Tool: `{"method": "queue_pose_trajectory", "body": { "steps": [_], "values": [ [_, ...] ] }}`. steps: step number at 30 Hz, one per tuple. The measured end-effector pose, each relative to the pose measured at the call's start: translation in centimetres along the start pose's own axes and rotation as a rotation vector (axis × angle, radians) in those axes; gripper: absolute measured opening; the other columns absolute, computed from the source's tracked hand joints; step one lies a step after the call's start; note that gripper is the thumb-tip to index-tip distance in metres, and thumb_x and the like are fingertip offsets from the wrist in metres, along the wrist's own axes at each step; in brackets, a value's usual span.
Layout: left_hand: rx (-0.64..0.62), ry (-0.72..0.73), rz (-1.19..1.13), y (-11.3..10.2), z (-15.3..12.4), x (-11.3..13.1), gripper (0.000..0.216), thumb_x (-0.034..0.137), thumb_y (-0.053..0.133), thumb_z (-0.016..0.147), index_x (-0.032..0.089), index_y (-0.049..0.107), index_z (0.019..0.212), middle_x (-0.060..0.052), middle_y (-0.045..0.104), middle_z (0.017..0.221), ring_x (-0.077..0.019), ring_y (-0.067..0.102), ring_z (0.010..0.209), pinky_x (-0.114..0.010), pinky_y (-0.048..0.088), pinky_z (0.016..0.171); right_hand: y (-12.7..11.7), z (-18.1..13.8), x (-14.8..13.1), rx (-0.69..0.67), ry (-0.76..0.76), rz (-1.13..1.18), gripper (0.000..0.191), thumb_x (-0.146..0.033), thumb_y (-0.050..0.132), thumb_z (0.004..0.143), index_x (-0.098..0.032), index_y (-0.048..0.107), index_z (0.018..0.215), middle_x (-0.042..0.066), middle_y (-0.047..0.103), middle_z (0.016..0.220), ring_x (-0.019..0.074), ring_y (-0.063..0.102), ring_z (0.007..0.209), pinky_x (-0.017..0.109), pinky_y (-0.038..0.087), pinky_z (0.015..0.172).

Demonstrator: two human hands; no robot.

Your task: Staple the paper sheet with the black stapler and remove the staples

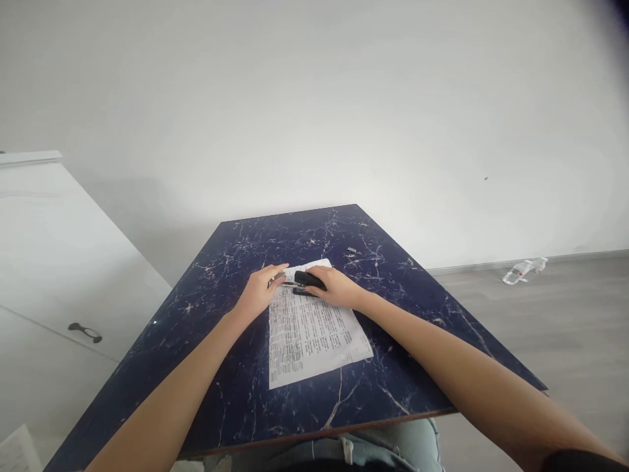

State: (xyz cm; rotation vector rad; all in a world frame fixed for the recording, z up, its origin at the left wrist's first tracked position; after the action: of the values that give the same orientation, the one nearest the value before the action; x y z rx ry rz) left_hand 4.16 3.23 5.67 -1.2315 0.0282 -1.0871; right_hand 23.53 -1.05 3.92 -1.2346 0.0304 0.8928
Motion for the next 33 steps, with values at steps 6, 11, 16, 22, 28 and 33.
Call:
{"method": "queue_pose_trajectory", "body": {
  "steps": [6, 11, 16, 22, 28, 33],
  "values": [
    [-0.036, -0.075, -0.049, 0.8, 0.4, -1.1, 0.023, 0.037, 0.07, 0.091, 0.025, 0.081, 0.107, -0.006, 0.08, 0.114, -0.0322, 0.074, 0.107, -0.046, 0.055, 0.1, 0.0, 0.1, -0.1, -0.006, -0.01, 0.014, 0.03, -0.038, 0.06, 0.101, -0.019, 0.063, 0.124, 0.011, 0.073, 0.107, 0.0226, 0.067, 0.086, 0.035, 0.051, 0.071],
    [-0.1, -0.095, -0.074, 1.8, 1.1, -1.6, 0.021, 0.033, 0.072, 0.088, 0.024, 0.083, 0.104, -0.007, 0.081, 0.11, -0.0316, 0.076, 0.098, -0.046, 0.059, 0.091, 0.0, 0.1, -0.1, -0.004, -0.018, 0.013, 0.028, -0.037, 0.06, 0.1, -0.018, 0.064, 0.121, 0.01, 0.073, 0.103, 0.0218, 0.065, 0.082, 0.034, 0.05, 0.069],
    [-0.15, -0.106, -0.126, 2.3, 1.6, -1.9, 0.022, 0.032, 0.072, 0.087, 0.025, 0.083, 0.105, -0.007, 0.08, 0.111, -0.0306, 0.075, 0.099, -0.045, 0.059, 0.09, -0.1, 0.1, -0.1, -0.011, -0.014, 0.015, 0.029, -0.036, 0.06, 0.1, -0.019, 0.062, 0.124, 0.01, 0.073, 0.106, 0.022, 0.065, 0.084, 0.035, 0.05, 0.071],
    [-0.169, -0.08, -0.153, 2.5, 1.6, -1.7, 0.02, 0.031, 0.071, 0.087, 0.025, 0.083, 0.102, -0.007, 0.08, 0.11, -0.0306, 0.075, 0.101, -0.044, 0.058, 0.091, -0.1, 0.2, -0.2, -0.025, -0.001, 0.009, 0.029, -0.036, 0.06, 0.101, -0.019, 0.062, 0.125, 0.009, 0.073, 0.105, 0.0213, 0.065, 0.084, 0.034, 0.049, 0.07],
    [-0.037, -0.032, -0.112, 1.9, 1.4, -1.5, 0.015, 0.036, 0.073, 0.086, 0.024, 0.081, 0.09, -0.006, 0.081, 0.097, -0.0286, 0.075, 0.093, -0.044, 0.057, 0.092, -0.1, 0.1, -0.2, -0.041, 0.003, 0.017, 0.029, -0.036, 0.059, 0.101, -0.018, 0.062, 0.123, 0.01, 0.073, 0.104, 0.0208, 0.064, 0.081, 0.034, 0.047, 0.068],
    [0.128, -0.01, -0.15, 0.9, 1.1, -1.2, 0.021, 0.041, 0.067, 0.093, 0.023, 0.074, 0.098, -0.005, 0.079, 0.095, -0.0241, 0.074, 0.087, -0.037, 0.057, 0.085, -0.1, 0.1, -0.2, -0.065, 0.017, 0.031, 0.029, -0.037, 0.057, 0.102, -0.018, 0.062, 0.124, 0.011, 0.073, 0.105, 0.0209, 0.064, 0.081, 0.035, 0.048, 0.069]
  ]
}}
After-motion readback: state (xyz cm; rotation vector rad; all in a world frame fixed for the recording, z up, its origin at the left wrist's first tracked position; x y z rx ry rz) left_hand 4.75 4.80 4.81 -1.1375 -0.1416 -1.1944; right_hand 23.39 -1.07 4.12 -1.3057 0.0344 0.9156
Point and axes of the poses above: each hand's wrist, its own z-axis towards the middle knuckle, its own y-axis out of the palm, x = y × z, the point moved 7 cm from there along z, towards the middle knuckle
